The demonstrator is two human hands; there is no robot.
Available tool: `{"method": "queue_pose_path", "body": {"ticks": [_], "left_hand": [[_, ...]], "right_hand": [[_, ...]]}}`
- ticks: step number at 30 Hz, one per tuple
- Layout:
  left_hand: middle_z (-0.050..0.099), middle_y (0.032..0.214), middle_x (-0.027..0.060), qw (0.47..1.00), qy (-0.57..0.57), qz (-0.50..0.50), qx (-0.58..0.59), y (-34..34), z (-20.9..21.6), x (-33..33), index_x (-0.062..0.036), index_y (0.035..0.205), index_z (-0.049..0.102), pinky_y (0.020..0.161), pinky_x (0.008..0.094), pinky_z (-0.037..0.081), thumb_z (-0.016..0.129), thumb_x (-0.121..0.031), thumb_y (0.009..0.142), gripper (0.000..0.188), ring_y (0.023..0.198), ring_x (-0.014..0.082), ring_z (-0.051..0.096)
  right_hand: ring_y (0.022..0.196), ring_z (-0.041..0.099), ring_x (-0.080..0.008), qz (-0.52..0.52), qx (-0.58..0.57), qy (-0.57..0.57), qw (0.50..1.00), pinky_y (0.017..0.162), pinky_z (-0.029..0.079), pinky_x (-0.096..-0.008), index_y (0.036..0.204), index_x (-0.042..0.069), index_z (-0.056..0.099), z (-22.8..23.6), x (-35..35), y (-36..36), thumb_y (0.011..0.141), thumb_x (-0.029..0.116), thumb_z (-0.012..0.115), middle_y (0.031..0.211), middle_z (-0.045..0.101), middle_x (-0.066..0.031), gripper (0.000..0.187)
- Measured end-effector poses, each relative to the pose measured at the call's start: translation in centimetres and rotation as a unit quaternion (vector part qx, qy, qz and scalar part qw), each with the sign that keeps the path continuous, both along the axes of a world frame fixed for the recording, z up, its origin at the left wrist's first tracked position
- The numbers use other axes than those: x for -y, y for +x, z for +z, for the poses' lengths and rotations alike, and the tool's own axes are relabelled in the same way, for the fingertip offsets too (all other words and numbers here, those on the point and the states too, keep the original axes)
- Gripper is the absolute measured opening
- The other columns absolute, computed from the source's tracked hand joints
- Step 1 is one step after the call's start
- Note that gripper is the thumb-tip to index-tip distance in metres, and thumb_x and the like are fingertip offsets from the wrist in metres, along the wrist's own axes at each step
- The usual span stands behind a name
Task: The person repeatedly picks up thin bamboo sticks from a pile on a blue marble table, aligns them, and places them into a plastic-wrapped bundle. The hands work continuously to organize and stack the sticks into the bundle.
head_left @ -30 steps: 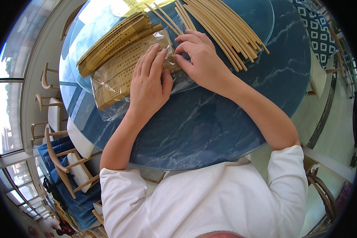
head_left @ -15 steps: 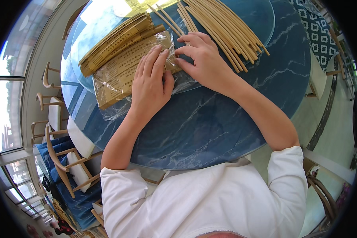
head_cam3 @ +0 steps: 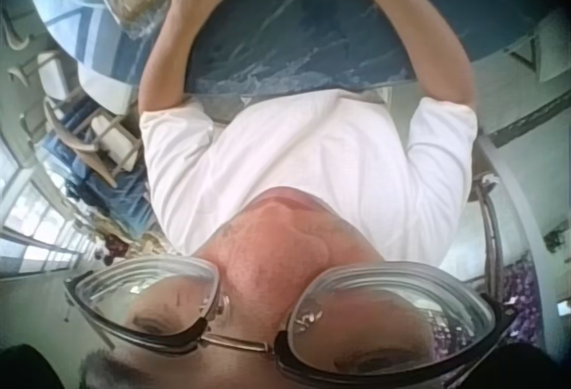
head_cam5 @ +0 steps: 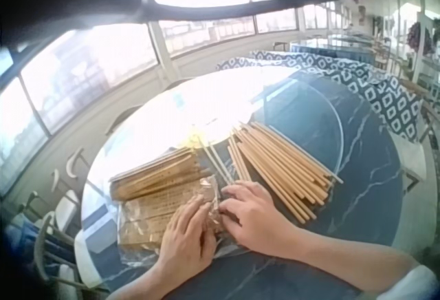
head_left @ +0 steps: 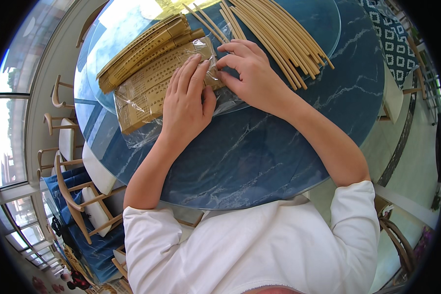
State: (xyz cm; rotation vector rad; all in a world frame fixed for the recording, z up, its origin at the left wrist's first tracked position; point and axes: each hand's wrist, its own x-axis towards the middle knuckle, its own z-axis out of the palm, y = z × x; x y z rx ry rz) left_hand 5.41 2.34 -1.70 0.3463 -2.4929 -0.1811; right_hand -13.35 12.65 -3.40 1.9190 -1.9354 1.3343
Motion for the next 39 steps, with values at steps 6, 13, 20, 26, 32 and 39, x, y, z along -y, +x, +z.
{"method": "queue_pose_path", "body": {"ticks": [6, 13, 20, 26, 32, 39], "left_hand": [[0.055, 0.157, 0.0197, 1.000, 0.002, -0.001, 0.001, 0.0, 0.0, 0.0, -0.0026, 0.150, 0.056, 0.116, 0.0496, 0.048, 0.063, -0.002, 0.098, 0.053, 0.143, 0.0406, 0.056], [0.055, 0.157, 0.0195, 1.000, 0.008, -0.006, 0.000, 0.1, -0.2, 0.2, -0.0029, 0.151, 0.056, 0.116, 0.0494, 0.048, 0.061, 0.000, 0.097, 0.054, 0.142, 0.0411, 0.056], [0.054, 0.158, 0.0201, 1.000, 0.014, -0.005, -0.002, 0.1, -0.3, 0.2, -0.0028, 0.151, 0.054, 0.116, 0.0496, 0.048, 0.059, 0.003, 0.097, 0.055, 0.142, 0.0418, 0.056], [0.054, 0.159, 0.0203, 1.000, 0.012, -0.006, -0.005, 0.1, -0.4, 0.2, -0.0030, 0.152, 0.053, 0.116, 0.0500, 0.048, 0.058, 0.003, 0.096, 0.057, 0.142, 0.0420, 0.056], [0.056, 0.153, 0.0206, 1.000, 0.015, -0.003, -0.008, 0.0, -0.3, 0.1, -0.0014, 0.149, 0.057, 0.119, 0.0528, 0.045, 0.062, -0.002, 0.095, 0.053, 0.140, 0.0420, 0.056], [0.057, 0.152, 0.0209, 1.000, 0.010, -0.005, -0.007, -0.1, -0.3, 0.1, -0.0008, 0.148, 0.056, 0.119, 0.0528, 0.045, 0.062, -0.002, 0.095, 0.054, 0.140, 0.0420, 0.056]], "right_hand": [[0.140, 0.054, -0.0338, 0.010, 0.008, 0.019, 1.000, 0.119, 0.035, -0.0546, 0.114, 0.007, 0.080, 0.2, 0.0, -0.1, 0.096, 0.022, 0.075, 0.138, 0.068, -0.0139, 0.024], [0.152, 0.042, -0.0387, 0.034, 0.008, 0.084, 0.996, 0.126, 0.023, -0.0657, 0.124, 0.009, 0.078, 0.3, -0.4, -0.5, 0.097, 0.034, 0.076, 0.150, 0.061, -0.0153, 0.037], [0.155, 0.039, -0.0388, 0.034, -0.001, 0.100, 0.994, 0.127, 0.020, -0.0673, 0.128, 0.008, 0.075, 0.4, -0.3, -0.4, 0.097, 0.036, 0.076, 0.154, 0.059, -0.0157, 0.043], [0.155, 0.039, -0.0369, 0.038, 0.014, 0.104, 0.994, 0.127, 0.020, -0.0682, 0.128, 0.008, 0.073, 0.5, -0.2, 0.0, 0.097, 0.033, 0.075, 0.153, 0.059, -0.0146, 0.040], [0.153, 0.041, -0.0366, 0.036, 0.016, 0.087, 0.995, 0.127, 0.020, -0.0685, 0.122, 0.008, 0.072, 0.5, -0.3, 0.1, 0.097, 0.029, 0.074, 0.147, 0.061, -0.0122, 0.033], [0.152, 0.043, -0.0354, 0.039, 0.037, 0.120, 0.991, 0.128, 0.019, -0.0672, 0.118, 0.008, 0.073, 1.3, -0.4, -0.2, 0.099, 0.028, 0.071, 0.146, 0.063, -0.0133, 0.027]]}}
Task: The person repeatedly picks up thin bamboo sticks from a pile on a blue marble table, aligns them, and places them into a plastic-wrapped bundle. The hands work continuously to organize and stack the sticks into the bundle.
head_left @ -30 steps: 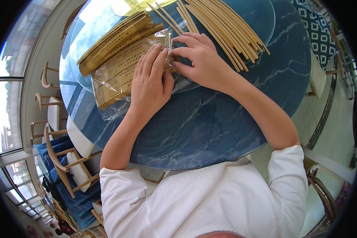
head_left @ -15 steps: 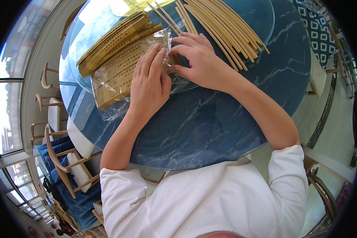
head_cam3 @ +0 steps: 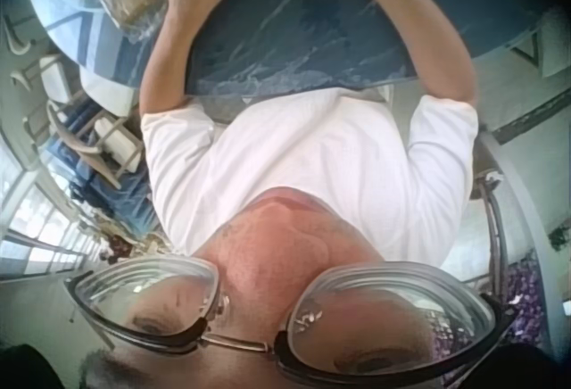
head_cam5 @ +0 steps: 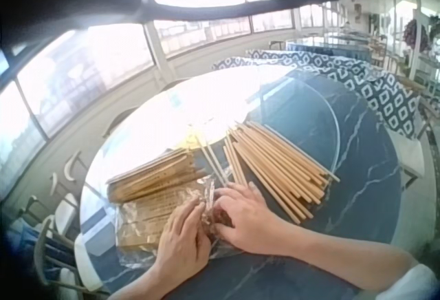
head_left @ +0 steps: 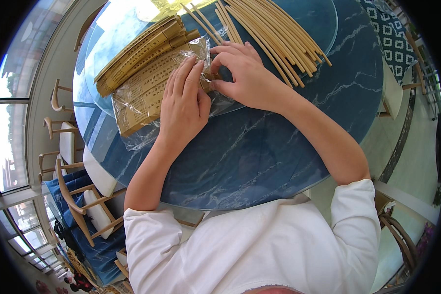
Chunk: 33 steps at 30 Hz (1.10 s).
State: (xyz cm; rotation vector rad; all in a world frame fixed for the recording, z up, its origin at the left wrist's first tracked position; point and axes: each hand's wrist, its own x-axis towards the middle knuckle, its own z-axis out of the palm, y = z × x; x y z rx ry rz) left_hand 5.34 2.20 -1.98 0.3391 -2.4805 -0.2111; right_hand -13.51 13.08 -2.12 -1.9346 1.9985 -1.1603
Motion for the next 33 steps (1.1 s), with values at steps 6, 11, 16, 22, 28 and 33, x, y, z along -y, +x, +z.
{"method": "queue_pose_path", "body": {"ticks": [6, 11, 16, 22, 28, 33], "left_hand": [[0.056, 0.152, 0.0216, 1.000, 0.001, 0.001, 0.003, 0.0, 0.1, 0.0, -0.0002, 0.148, 0.057, 0.120, 0.0528, 0.045, 0.061, -0.001, 0.094, 0.054, 0.140, 0.0418, 0.056], [0.059, 0.151, 0.0204, 1.000, 0.002, 0.007, 0.004, 0.0, 0.2, -0.1, -0.0008, 0.147, 0.057, 0.121, 0.0520, 0.044, 0.063, -0.003, 0.096, 0.052, 0.141, 0.0400, 0.057], [0.062, 0.150, 0.0184, 1.000, -0.010, 0.008, 0.010, -0.1, 0.5, -0.2, -0.0018, 0.146, 0.059, 0.119, 0.0495, 0.045, 0.063, -0.009, 0.102, 0.045, 0.141, 0.0388, 0.058], [0.064, 0.147, 0.0175, 0.999, -0.010, 0.022, 0.042, 0.1, 0.6, -0.1, -0.0025, 0.144, 0.061, 0.123, 0.0513, 0.040, 0.070, -0.030, 0.105, 0.049, 0.142, 0.0368, 0.057], [0.056, 0.157, 0.0205, 1.000, -0.020, 0.003, 0.010, -4.9, 3.0, -0.5, -0.0014, 0.151, 0.056, 0.126, 0.0525, 0.037, 0.069, -0.041, 0.106, 0.061, 0.147, 0.0395, 0.052], [0.075, 0.123, 0.0150, 0.998, -0.022, -0.050, -0.023, -12.0, 2.8, 0.4, -0.0047, 0.144, 0.060, 0.130, 0.0522, 0.031, 0.068, -0.037, 0.107, 0.050, 0.124, 0.0335, 0.068]], "right_hand": [[0.153, 0.044, -0.0349, -0.034, 0.019, -0.032, 0.999, 0.128, 0.020, -0.0659, 0.112, 0.005, 0.077, -0.9, 0.6, 0.7, 0.104, 0.027, 0.065, 0.150, 0.063, -0.0158, 0.026], [0.148, 0.048, -0.0365, -0.032, 0.039, -0.056, 0.997, 0.124, 0.036, -0.0496, 0.103, 0.002, 0.075, -0.4, 0.4, 0.3, 0.103, 0.021, 0.070, 0.146, 0.066, -0.0167, 0.019], [0.139, 0.053, -0.0373, -0.066, 0.022, -0.120, 0.990, 0.120, 0.039, -0.0488, 0.100, 0.000, 0.077, 0.3, 0.2, -0.9, 0.101, 0.019, 0.069, 0.139, 0.068, -0.0184, 0.020], [0.132, 0.059, -0.0281, -0.176, 0.142, -0.163, 0.960, 0.113, 0.045, -0.0396, 0.102, 0.001, 0.076, 4.2, -2.1, -6.8, 0.107, 0.028, 0.067, 0.135, 0.072, -0.0125, 0.029], [0.121, 0.065, -0.0119, -0.105, 0.383, -0.192, 0.897, 0.110, 0.048, -0.0261, 0.118, 0.008, 0.076, 3.4, -4.1, -11.3, 0.111, 0.030, 0.066, 0.126, 0.076, -0.0033, 0.025], [0.125, 0.065, -0.0176, -0.054, 0.438, -0.283, 0.851, 0.116, 0.044, -0.0363, 0.117, 0.007, 0.072, 4.1, -5.0, -13.2, 0.111, 0.026, 0.066, 0.129, 0.076, -0.0094, 0.021]]}}
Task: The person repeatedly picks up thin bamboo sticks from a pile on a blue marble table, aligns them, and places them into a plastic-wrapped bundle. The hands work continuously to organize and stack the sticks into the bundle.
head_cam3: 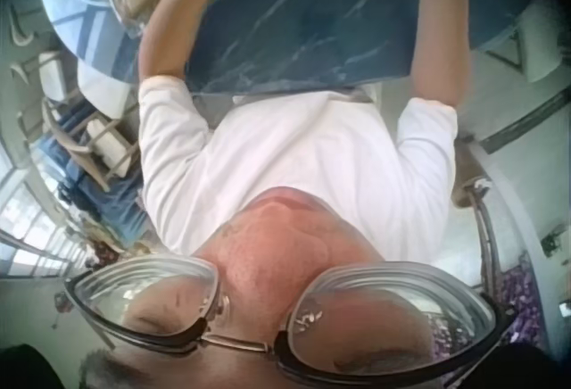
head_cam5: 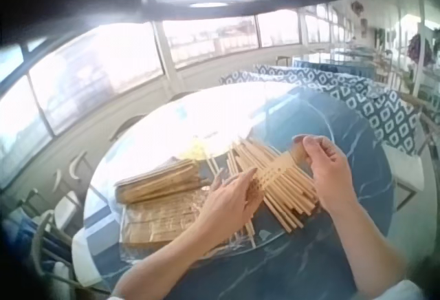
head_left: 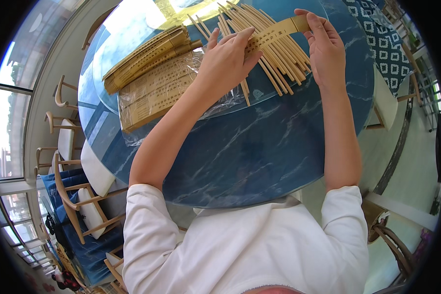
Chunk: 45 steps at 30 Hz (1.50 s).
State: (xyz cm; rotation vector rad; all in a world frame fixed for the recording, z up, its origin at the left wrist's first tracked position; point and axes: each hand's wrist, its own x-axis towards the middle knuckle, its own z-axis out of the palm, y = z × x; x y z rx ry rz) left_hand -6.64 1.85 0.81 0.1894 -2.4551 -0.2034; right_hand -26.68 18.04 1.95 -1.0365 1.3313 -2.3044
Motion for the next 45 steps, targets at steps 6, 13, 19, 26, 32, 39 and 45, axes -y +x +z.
{"method": "queue_pose_path", "body": {"ticks": [6, 13, 19, 26, 32, 39, 45], "left_hand": [[0.078, 0.094, 0.0045, 0.999, -0.029, 0.021, -0.032, 1.2, 5.2, 0.8, -0.0142, 0.125, 0.073, 0.130, 0.0529, 0.032, 0.074, -0.030, 0.103, 0.026, 0.109, 0.0247, 0.075], [0.078, 0.113, 0.0106, 0.960, -0.010, 0.168, 0.224, 9.9, 6.5, 2.2, -0.0125, 0.137, 0.070, 0.133, 0.0521, 0.025, 0.080, -0.047, 0.097, 0.054, 0.115, 0.0277, 0.073], [0.072, 0.137, 0.0128, 0.990, 0.015, 0.015, 0.141, 7.9, 2.3, 1.0, -0.0113, 0.145, 0.064, 0.134, 0.0580, 0.019, 0.084, -0.045, 0.093, 0.065, 0.137, 0.0325, 0.063], [0.076, 0.125, 0.0094, 0.994, 0.032, -0.045, 0.096, 5.4, -0.3, 0.9, -0.0108, 0.130, 0.074, 0.132, 0.0580, 0.026, 0.083, -0.036, 0.095, 0.043, 0.122, 0.0289, 0.071], [0.077, 0.108, 0.0074, 0.997, 0.015, -0.056, 0.060, 5.8, -1.0, 0.5, -0.0101, 0.125, 0.075, 0.129, 0.0594, 0.031, 0.077, -0.039, 0.099, 0.039, 0.113, 0.0285, 0.073], [0.067, 0.097, 0.0101, 0.981, 0.177, -0.061, 0.059, 6.3, 1.1, 1.6, 0.0010, 0.124, 0.074, 0.090, 0.0379, 0.050, 0.069, -0.026, 0.108, 0.032, 0.097, 0.0226, 0.062], [0.066, 0.097, 0.0080, 0.968, 0.234, -0.035, 0.088, 7.3, 2.3, 3.2, 0.0017, 0.124, 0.073, 0.085, 0.0335, 0.051, 0.057, -0.025, 0.114, 0.033, 0.095, 0.0208, 0.063]], "right_hand": [[0.112, 0.065, -0.0173, -0.131, 0.005, -0.024, 0.991, 0.107, 0.044, -0.0360, 0.107, 0.005, 0.072, 0.8, -3.1, -3.4, 0.112, 0.028, 0.064, 0.119, 0.071, -0.0092, 0.025], [0.129, 0.064, -0.0267, -0.128, -0.231, 0.208, 0.942, 0.113, 0.047, -0.0399, 0.102, -0.001, 0.076, 0.5, 0.0, 4.4, 0.109, 0.027, 0.066, 0.136, 0.072, -0.0142, 0.031], [0.137, 0.059, -0.0374, -0.086, -0.310, 0.204, 0.924, 0.116, 0.045, -0.0463, 0.099, -0.005, 0.079, -2.7, 2.0, 7.7, 0.104, 0.023, 0.069, 0.136, 0.072, -0.0211, 0.030], [0.153, 0.046, -0.0379, -0.091, -0.461, 0.264, 0.842, 0.125, 0.037, -0.0470, 0.101, -0.001, 0.079, -2.5, 1.0, 8.1, 0.106, 0.022, 0.068, 0.151, 0.065, -0.0162, 0.025], [0.156, 0.043, -0.0358, -0.132, -0.484, 0.315, 0.806, 0.126, 0.037, -0.0453, 0.109, 0.000, 0.079, -0.7, -0.2, 6.3, 0.106, 0.020, 0.067, 0.153, 0.064, -0.0141, 0.023], [0.156, 0.040, -0.0411, -0.082, -0.518, 0.362, 0.771, 0.129, 0.029, -0.0560, 0.092, 0.004, 0.075, 0.5, -2.3, 5.8, 0.098, 0.026, 0.076, 0.155, 0.060, -0.0196, 0.022], [0.158, 0.038, -0.0401, -0.107, -0.550, 0.402, 0.724, 0.129, 0.032, -0.0488, 0.086, 0.001, 0.073, -0.6, -1.0, 8.0, 0.095, 0.022, 0.079, 0.160, 0.055, -0.0223, 0.023]]}}
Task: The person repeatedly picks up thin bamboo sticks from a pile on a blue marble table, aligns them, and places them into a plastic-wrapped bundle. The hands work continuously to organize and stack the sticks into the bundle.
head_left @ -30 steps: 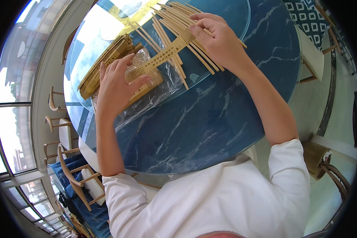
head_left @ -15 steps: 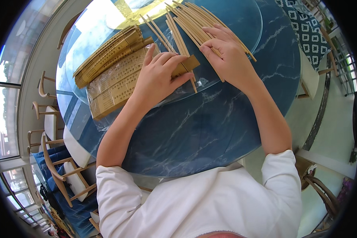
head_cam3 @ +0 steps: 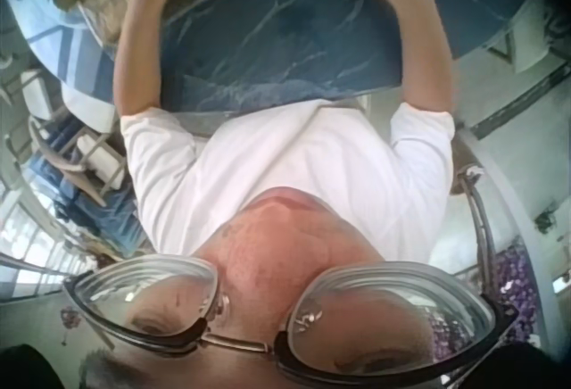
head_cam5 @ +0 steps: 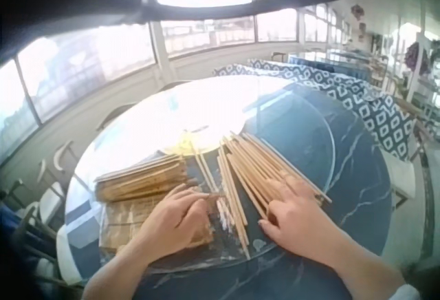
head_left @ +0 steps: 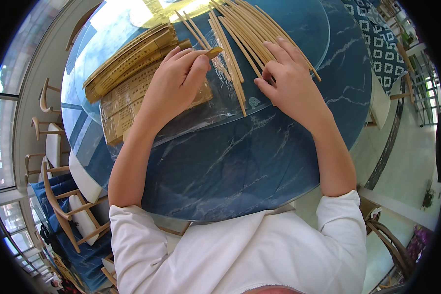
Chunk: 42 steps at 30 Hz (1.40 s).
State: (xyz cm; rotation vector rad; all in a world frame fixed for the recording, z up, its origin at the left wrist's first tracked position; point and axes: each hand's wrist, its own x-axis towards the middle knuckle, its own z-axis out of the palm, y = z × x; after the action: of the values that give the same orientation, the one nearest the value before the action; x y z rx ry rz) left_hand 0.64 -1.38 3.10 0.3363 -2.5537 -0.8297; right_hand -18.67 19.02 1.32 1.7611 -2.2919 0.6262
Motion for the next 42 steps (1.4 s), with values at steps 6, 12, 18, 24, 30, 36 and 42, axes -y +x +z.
{"method": "queue_pose_path", "body": {"ticks": [6, 12, 18, 24, 30, 36, 42], "left_hand": [[0.074, 0.106, 0.0076, 0.996, 0.070, 0.033, 0.043, 0.2, 0.6, -0.1, 0.0003, 0.143, 0.062, 0.088, 0.0272, 0.053, 0.054, -0.023, 0.116, 0.037, 0.096, 0.0149, 0.069], [0.074, 0.114, 0.0147, 0.995, 0.084, 0.025, 0.049, 0.7, 0.2, 1.3, -0.0017, 0.143, 0.062, 0.090, 0.0385, 0.056, 0.061, -0.030, 0.112, 0.042, 0.098, 0.0262, 0.071], [0.072, 0.105, 0.0155, 0.994, 0.041, 0.062, 0.080, 0.8, 0.6, 1.0, -0.0012, 0.139, 0.064, 0.083, 0.0388, 0.056, 0.070, -0.037, 0.107, 0.048, 0.090, 0.0260, 0.070], [0.070, 0.085, 0.0088, 0.989, 0.044, 0.098, 0.097, 0.9, 1.4, 1.1, -0.0009, 0.112, 0.068, 0.071, 0.0337, 0.052, 0.075, -0.036, 0.104, 0.037, 0.077, 0.0175, 0.066], [0.076, 0.101, 0.0084, 0.977, 0.044, 0.129, 0.163, 0.6, 2.6, 0.6, -0.0008, 0.115, 0.070, 0.080, 0.0299, 0.055, 0.077, -0.029, 0.104, 0.031, 0.091, 0.0143, 0.070], [0.073, 0.092, 0.0093, 0.985, 0.039, 0.116, 0.118, 0.8, 2.1, 0.7, -0.0011, 0.110, 0.068, 0.074, 0.0322, 0.053, 0.076, -0.033, 0.104, 0.033, 0.082, 0.0163, 0.067], [0.078, 0.103, 0.0099, 0.980, 0.040, 0.125, 0.148, 0.6, 2.1, 0.8, -0.0013, 0.116, 0.070, 0.081, 0.0305, 0.056, 0.075, -0.029, 0.105, 0.030, 0.091, 0.0158, 0.072]], "right_hand": [[0.154, 0.045, -0.0409, -0.025, -0.005, -0.055, 0.998, 0.125, 0.037, -0.0479, 0.088, -0.001, 0.076, -1.2, 0.5, -0.3, 0.095, 0.021, 0.075, 0.152, 0.061, -0.0261, 0.023], [0.148, 0.055, -0.0295, -0.091, 0.261, -0.133, 0.952, 0.123, 0.041, -0.0393, 0.104, -0.001, 0.079, 1.7, -2.2, -7.2, 0.101, 0.030, 0.074, 0.150, 0.065, -0.0224, 0.032], [0.138, 0.062, -0.0181, 0.025, 0.483, -0.224, 0.846, 0.124, 0.037, -0.0348, 0.110, 0.004, 0.082, 1.7, -4.1, -12.7, 0.101, 0.036, 0.079, 0.150, 0.067, -0.0159, 0.033], [0.138, 0.062, -0.0178, 0.106, 0.491, -0.137, 0.854, 0.128, 0.031, -0.0368, 0.106, 0.009, 0.083, 1.5, -5.2, -13.9, 0.100, 0.036, 0.080, 0.148, 0.069, -0.0159, 0.027], [0.137, 0.063, -0.0172, 0.095, 0.456, -0.110, 0.878, 0.127, 0.031, -0.0377, 0.100, 0.011, 0.083, 1.5, -5.4, -13.6, 0.101, 0.036, 0.079, 0.149, 0.068, -0.0166, 0.025], [0.137, 0.063, -0.0174, 0.095, 0.455, -0.116, 0.878, 0.125, 0.032, -0.0356, 0.099, 0.010, 0.083, 1.6, -5.8, -14.2, 0.100, 0.033, 0.080, 0.149, 0.068, -0.0175, 0.023], [0.137, 0.063, -0.0178, 0.104, 0.446, -0.127, 0.880, 0.122, 0.036, -0.0346, 0.099, 0.009, 0.083, 1.7, -5.8, -13.9, 0.100, 0.033, 0.080, 0.149, 0.067, -0.0186, 0.024]]}}
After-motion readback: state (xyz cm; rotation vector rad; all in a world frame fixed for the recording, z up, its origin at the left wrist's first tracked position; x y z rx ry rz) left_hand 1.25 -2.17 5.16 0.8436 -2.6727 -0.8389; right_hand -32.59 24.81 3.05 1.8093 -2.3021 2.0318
